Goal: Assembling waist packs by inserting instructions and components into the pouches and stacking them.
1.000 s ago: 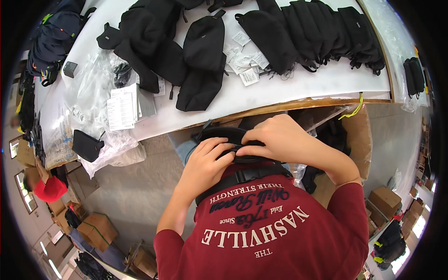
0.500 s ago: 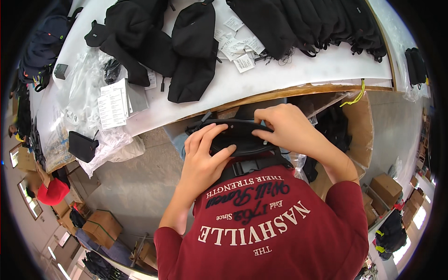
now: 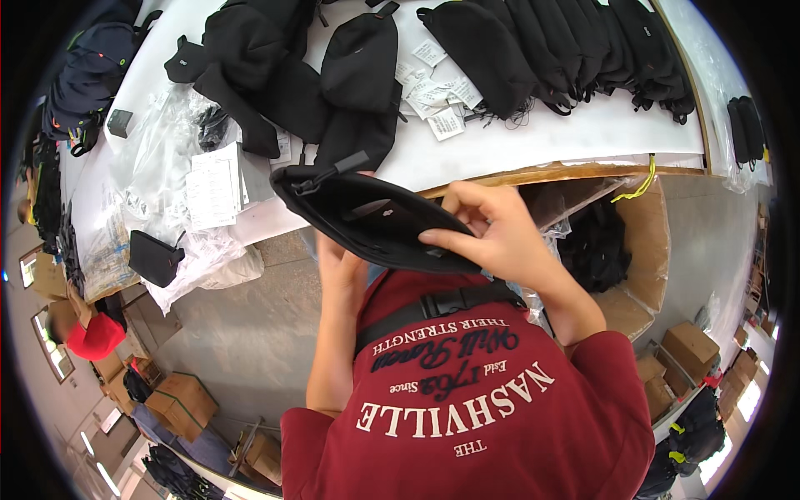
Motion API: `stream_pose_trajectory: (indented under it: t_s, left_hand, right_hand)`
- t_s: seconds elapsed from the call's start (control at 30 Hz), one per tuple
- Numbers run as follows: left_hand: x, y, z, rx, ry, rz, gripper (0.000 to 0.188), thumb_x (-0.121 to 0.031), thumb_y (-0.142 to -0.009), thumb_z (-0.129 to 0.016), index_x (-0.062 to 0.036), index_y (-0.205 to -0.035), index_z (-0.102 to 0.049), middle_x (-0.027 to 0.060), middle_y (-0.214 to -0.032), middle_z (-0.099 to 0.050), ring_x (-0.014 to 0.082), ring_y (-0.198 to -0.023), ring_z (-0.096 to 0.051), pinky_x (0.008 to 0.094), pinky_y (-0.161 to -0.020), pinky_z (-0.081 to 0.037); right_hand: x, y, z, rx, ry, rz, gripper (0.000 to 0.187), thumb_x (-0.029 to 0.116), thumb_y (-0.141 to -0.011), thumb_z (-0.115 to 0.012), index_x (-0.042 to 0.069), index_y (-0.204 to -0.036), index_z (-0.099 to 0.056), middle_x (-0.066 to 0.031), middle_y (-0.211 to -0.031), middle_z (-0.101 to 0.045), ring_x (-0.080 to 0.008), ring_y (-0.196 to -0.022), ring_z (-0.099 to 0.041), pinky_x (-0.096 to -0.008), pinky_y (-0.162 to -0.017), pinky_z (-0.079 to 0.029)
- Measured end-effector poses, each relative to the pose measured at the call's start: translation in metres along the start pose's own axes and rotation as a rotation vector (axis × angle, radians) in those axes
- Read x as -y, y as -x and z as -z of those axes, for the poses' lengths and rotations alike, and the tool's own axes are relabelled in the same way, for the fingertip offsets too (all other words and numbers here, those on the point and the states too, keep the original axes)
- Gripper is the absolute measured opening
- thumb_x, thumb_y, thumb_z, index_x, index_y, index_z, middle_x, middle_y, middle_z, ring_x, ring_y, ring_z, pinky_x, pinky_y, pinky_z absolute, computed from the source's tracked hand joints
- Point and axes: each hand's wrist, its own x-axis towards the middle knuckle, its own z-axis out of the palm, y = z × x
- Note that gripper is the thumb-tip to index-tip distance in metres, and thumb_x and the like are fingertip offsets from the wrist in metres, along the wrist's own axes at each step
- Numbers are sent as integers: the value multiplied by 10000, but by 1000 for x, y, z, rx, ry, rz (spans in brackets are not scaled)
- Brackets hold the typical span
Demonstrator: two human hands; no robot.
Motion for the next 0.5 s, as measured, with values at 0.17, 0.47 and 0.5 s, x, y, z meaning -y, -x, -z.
stream_pose_trajectory:
  t_s: [0.17,0.47,0.5]
  left_hand:
    - [18,3,9,150,211,93,635,-241,-761,-779,-57,-1277,-458,78,-1171,-581,211,-1101,-554,357,-969,-449]
    - [17,-3,11,-28,473,274,452,-135,-795,-721,-32,-1186,-519,91,-1083,-623,232,-1014,-608,360,-907,-507]
    - [17,-3,12,-15,486,284,453,-137,-798,-715,-24,-1188,-514,96,-1086,-622,239,-1006,-612,365,-910,-507]
  right_hand:
    - [-5,-3,-20,57,71,-68,214,77,-791,-726,0,-790,-526,16,-636,-515,0,-598,-377,-189,-489,-294]
    - [-21,1,-38,-97,-342,-1,362,331,-997,-449,29,-797,-454,15,-615,-443,-73,-566,-429,-270,-522,-365]
    - [-23,3,-39,-95,-339,-3,362,331,-997,-449,29,-797,-454,15,-615,-443,-73,-566,-429,-270,-522,-365]
